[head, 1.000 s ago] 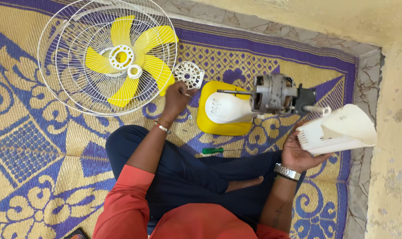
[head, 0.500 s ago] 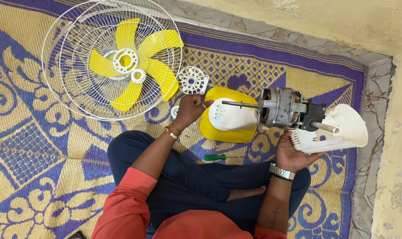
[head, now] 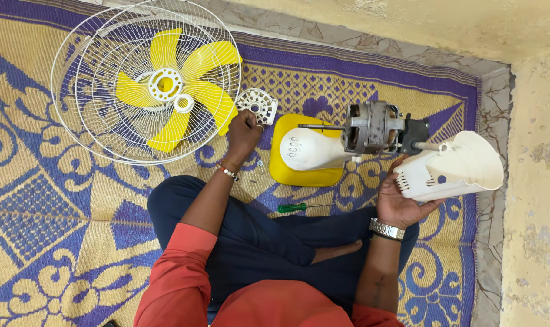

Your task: The person assembles an electric fan by hand, attaching the motor housing to the stand, then fitting the rear plastic cover onto the motor shaft. The person works on a patterned mat with the fan blade and cage already assembled nearby.

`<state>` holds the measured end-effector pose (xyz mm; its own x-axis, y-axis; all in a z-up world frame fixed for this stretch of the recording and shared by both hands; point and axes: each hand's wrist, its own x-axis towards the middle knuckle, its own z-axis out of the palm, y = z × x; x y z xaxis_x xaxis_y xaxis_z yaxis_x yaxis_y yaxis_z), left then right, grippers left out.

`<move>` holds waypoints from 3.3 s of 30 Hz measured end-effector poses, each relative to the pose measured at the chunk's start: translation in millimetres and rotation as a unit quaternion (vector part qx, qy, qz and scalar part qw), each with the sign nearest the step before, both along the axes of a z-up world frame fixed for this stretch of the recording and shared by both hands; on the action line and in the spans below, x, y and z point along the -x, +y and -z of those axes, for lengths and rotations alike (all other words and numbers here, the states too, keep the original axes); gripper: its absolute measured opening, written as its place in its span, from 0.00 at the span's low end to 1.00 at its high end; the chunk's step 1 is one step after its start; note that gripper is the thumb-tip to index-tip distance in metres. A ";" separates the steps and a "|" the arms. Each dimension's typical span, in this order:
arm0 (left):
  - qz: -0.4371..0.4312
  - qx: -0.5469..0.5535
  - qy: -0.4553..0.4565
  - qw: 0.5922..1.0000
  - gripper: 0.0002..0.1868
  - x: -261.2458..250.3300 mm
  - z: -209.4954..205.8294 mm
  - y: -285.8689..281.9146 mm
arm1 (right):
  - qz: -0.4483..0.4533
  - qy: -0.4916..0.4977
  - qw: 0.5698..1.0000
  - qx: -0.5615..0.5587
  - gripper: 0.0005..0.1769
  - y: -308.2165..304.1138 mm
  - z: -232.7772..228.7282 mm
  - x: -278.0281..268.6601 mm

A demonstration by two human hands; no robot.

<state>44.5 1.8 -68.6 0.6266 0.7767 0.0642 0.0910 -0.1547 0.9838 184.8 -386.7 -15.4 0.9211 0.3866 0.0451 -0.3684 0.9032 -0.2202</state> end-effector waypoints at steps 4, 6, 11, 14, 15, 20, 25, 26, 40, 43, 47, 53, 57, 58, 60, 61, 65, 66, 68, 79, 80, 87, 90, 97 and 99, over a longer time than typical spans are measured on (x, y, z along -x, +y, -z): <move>0.038 -0.025 0.016 0.999 0.10 1.6 7.9 -6.3 | 0.000 -0.003 1.000 -0.004 0.53 -3.6 -6.0 5.1; 0.081 -0.076 0.027 0.993 0.08 1.9 15.7 -11.1 | -0.003 -0.008 1.000 -0.004 0.53 -5.5 -6.7 7.1; 0.240 -0.219 0.108 0.939 0.12 1.4 41.9 -28.6 | -0.009 -0.016 1.000 -0.005 0.51 -7.7 -6.6 10.7; 0.285 -0.234 0.103 0.924 0.04 -0.7 55.1 -40.4 | -0.009 -0.011 1.000 -0.008 0.54 -8.3 -8.2 12.2; 0.270 -0.254 0.121 0.921 0.05 -1.6 57.6 -44.2 | -0.012 -0.013 1.000 -0.010 0.54 -8.8 -9.2 12.6; 0.241 -0.277 0.198 0.909 0.06 0.9 49.8 -52.0 | -0.023 -0.031 0.999 0.003 0.53 -8.1 -15.1 17.1; 0.258 -0.291 0.242 0.889 0.07 5.1 23.1 -54.4 | -0.059 -0.027 0.998 -0.026 0.55 -4.4 -16.7 23.5; 0.259 -0.294 0.246 0.887 0.09 5.7 19.0 -54.8 | -0.063 -0.023 0.997 -0.032 0.56 -3.9 -16.4 23.9; 0.231 -0.303 0.147 0.913 0.08 4.3 34.2 -51.3 | -0.035 -0.048 0.998 0.012 0.53 -2.4 -12.8 22.9; 0.225 -0.296 0.136 0.918 0.09 3.5 37.2 -51.4 | -0.029 -0.051 0.998 0.026 0.52 -3.2 -13.4 23.2; 0.215 -0.275 0.114 0.930 0.09 2.6 42.0 -50.9 | -0.021 -0.058 0.997 0.037 0.51 -3.8 -13.6 22.5; 0.236 -0.264 0.132 0.926 0.06 1.7 49.9 -49.6 | -0.025 -0.067 0.996 0.056 0.54 -7.2 -12.4 20.8; 0.235 -0.264 0.128 0.926 0.06 2.5 50.0 -49.7 | -0.013 -0.071 0.994 0.085 0.53 -9.8 -11.2 20.1; 0.239 -0.259 0.135 0.926 0.05 2.2 49.5 -49.3 | -0.005 -0.072 0.993 0.097 0.52 -10.5 -11.0 20.0; 0.241 -0.257 0.136 0.926 0.05 2.0 47.8 -49.1 | 0.012 -0.077 0.989 0.129 0.52 -12.5 -11.9 19.7; 0.240 -0.260 0.131 0.926 0.05 2.5 46.8 -49.2 | 0.021 -0.082 0.985 0.149 0.51 -13.6 -13.3 19.6; 0.238 -0.264 0.126 0.926 0.03 2.7 42.9 -49.3 | 0.065 -0.124 0.966 0.216 0.50 -16.7 -25.7 19.0; 0.238 -0.265 0.130 0.925 0.03 2.4 41.5 -49.5 | 0.066 -0.132 0.965 0.215 0.50 -18.3 -31.5 18.8; 0.237 -0.268 0.140 0.923 0.03 2.2 39.6 -49.7 | 0.069 -0.148 0.963 0.214 0.50 -21.9 -44.8 18.4; 0.238 -0.276 0.142 0.920 0.02 2.0 37.8 -48.5 | 0.194 -0.276 0.894 0.296 0.48 -47.1 -85.2 -25.9; 0.237 -0.279 0.138 0.920 0.03 2.7 38.4 -48.6 | 0.188 -0.285 0.891 0.298 0.48 -51.4 -84.5 -31.6; 0.236 -0.273 0.133 0.923 0.04 5.7 36.6 -48.8 | 0.180 -0.340 0.863 0.328 0.51 -62.1 -96.4 -48.6; 0.236 -0.263 0.146 0.924 0.06 5.2 35.6 -48.9 | 0.185 -0.383 0.830 0.360 0.57 -53.2 -110.8 -46.7; 0.233 -0.260 0.147 0.925 0.05 4.1 37.0 -49.0 | 0.178 -0.396 0.815 0.384 0.65 -31.1 -136.6 -36.3; 0.233 -0.262 0.143 0.925 0.05 4.4 38.1 -48.6 | 0.173 -0.397 0.813 0.389 0.67 -27.2 -141.0 -34.2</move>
<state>40.1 -46.8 -106.7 0.9356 0.3265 0.1344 0.1395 -0.6914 0.7089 218.9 -413.8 125.6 0.7804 0.3063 0.5451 0.4158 0.3969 -0.8183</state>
